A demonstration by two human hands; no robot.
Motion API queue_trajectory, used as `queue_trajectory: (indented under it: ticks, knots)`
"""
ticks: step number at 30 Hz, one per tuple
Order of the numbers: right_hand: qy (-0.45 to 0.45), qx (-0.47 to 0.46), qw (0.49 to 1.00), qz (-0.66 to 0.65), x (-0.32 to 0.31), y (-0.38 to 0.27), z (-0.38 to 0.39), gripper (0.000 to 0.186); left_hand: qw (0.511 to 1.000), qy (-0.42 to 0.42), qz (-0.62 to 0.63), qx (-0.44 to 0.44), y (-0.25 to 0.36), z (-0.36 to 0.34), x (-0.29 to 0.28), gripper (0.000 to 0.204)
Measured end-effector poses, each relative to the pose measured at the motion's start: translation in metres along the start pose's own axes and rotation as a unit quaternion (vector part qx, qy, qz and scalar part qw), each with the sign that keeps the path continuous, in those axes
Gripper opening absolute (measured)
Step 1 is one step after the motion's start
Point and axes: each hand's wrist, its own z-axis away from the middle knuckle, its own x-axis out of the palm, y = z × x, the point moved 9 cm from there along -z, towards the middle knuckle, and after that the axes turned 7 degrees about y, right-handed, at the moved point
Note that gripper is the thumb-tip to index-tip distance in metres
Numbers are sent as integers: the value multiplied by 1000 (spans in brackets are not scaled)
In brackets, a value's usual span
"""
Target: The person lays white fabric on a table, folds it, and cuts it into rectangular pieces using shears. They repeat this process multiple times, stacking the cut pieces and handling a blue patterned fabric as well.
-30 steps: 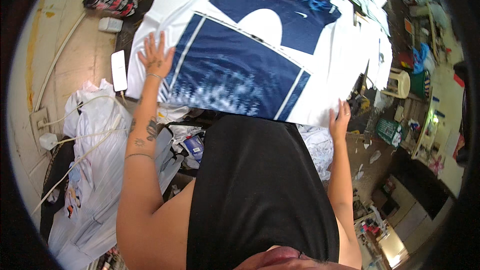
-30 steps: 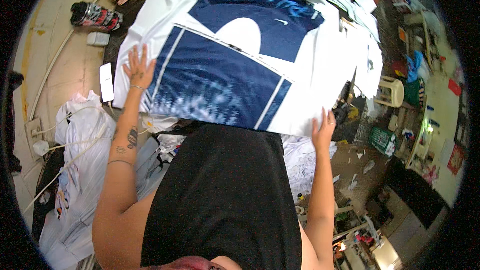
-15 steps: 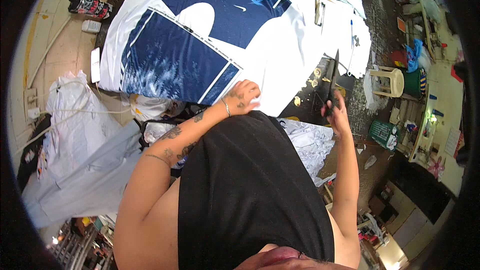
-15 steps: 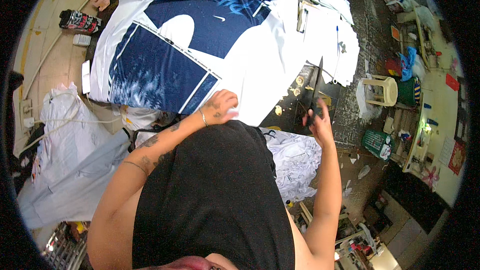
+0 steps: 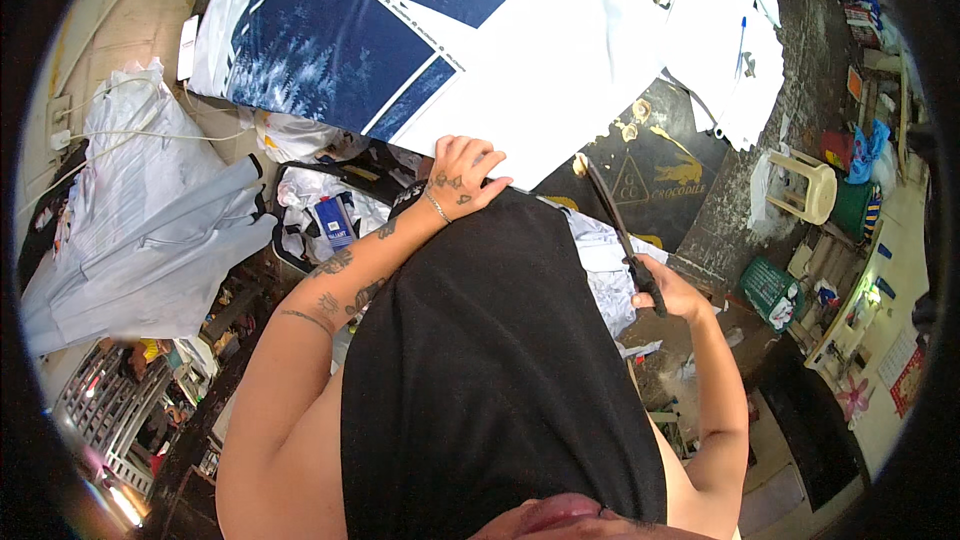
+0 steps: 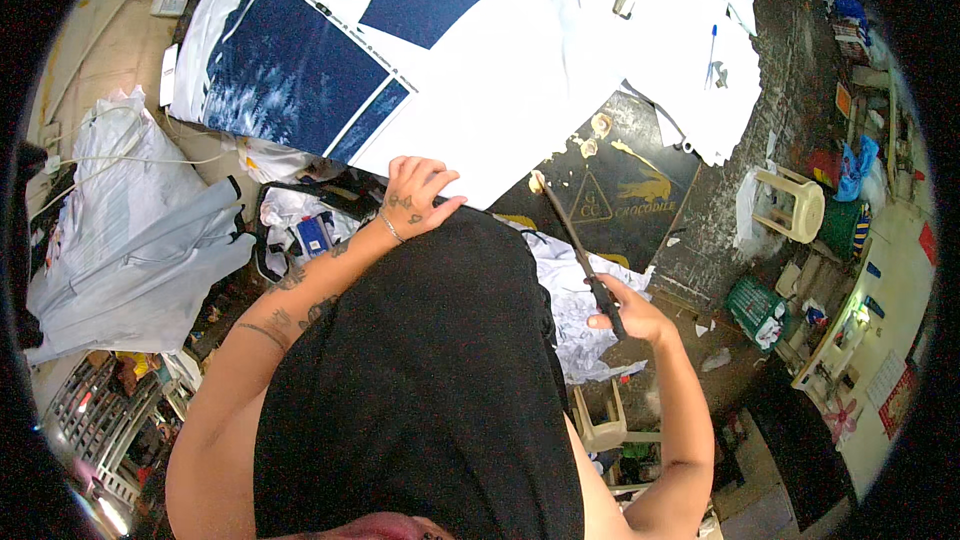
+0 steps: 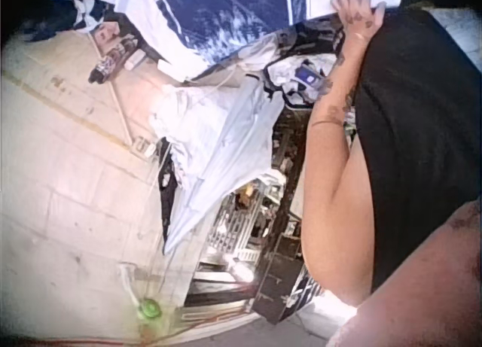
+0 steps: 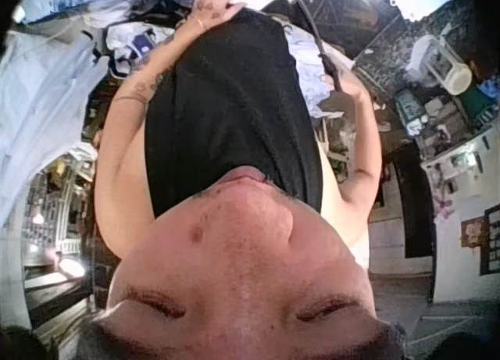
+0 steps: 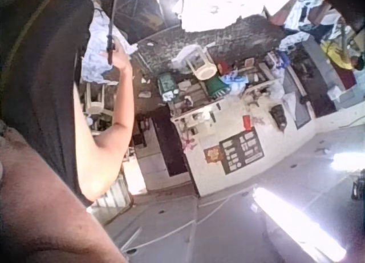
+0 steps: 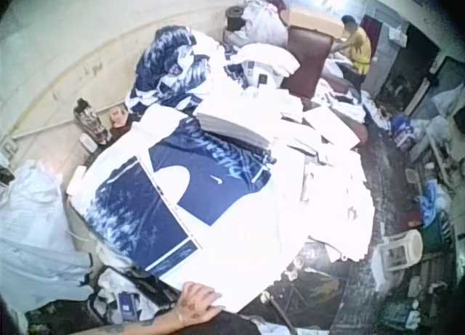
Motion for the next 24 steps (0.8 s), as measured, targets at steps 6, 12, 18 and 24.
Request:
queue_trajectory:
  ticks: [6,12,18,24]
  knots:
    - [13,40,999,-3,-4,23,27,108,998,56,-4,12,6,0,-3,18]
    - [40,-92,994,40,9,-58,-63,98,997,48,-6,64,27,3,-3,29]
    - [111,6,990,84,2,-70,-80,77,999,38,23,19,18,7,6,35]
    - [141,-120,981,59,6,-118,-99,76,997,49,46,28,18,11,6,26]
